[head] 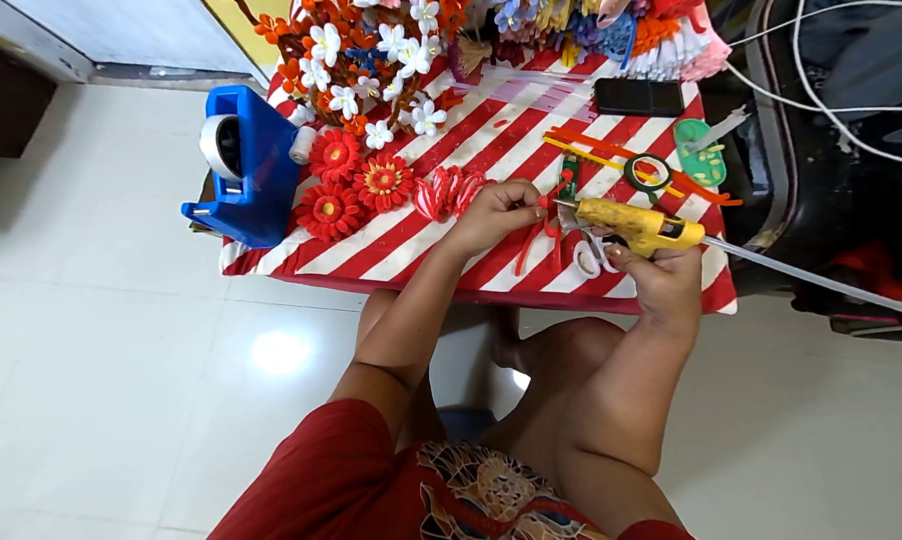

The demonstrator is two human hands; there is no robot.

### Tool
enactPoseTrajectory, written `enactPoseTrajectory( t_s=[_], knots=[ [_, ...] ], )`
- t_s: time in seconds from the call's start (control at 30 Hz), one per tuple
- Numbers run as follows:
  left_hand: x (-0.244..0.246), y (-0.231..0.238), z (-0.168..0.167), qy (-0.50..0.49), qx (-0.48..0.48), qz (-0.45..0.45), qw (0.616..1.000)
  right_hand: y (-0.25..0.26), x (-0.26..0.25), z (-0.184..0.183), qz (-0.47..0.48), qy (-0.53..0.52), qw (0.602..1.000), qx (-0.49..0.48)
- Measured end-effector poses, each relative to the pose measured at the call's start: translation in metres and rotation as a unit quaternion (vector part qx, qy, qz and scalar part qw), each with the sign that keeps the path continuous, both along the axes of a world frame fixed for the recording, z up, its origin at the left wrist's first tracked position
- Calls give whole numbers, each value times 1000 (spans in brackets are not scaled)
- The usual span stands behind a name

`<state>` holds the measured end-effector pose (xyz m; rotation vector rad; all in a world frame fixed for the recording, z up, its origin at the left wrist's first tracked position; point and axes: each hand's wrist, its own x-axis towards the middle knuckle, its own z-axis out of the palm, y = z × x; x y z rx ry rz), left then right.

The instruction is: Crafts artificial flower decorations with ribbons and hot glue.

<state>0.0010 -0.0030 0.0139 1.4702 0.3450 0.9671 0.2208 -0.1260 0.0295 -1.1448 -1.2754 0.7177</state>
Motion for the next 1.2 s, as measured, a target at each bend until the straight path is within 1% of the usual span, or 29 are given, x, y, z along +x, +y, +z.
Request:
enactPoseTrajectory(
  t_s=[0.2,0.53,0.7,1.2],
  knots=[
    [1,0,-1,9,4,-2,1000,2,1,-2,11,10,1000,-7],
    [-1,0,0,8,4,-1,1000,-1,-5,5,-20,5,1000,-20],
    [0,0,1,7,11,7,1000,-1,-4,2,-6,8,1000,-11],
    [1,-1,1,0,17,9,1000,1,-4,1,-8,1,1000,-13]
  ],
)
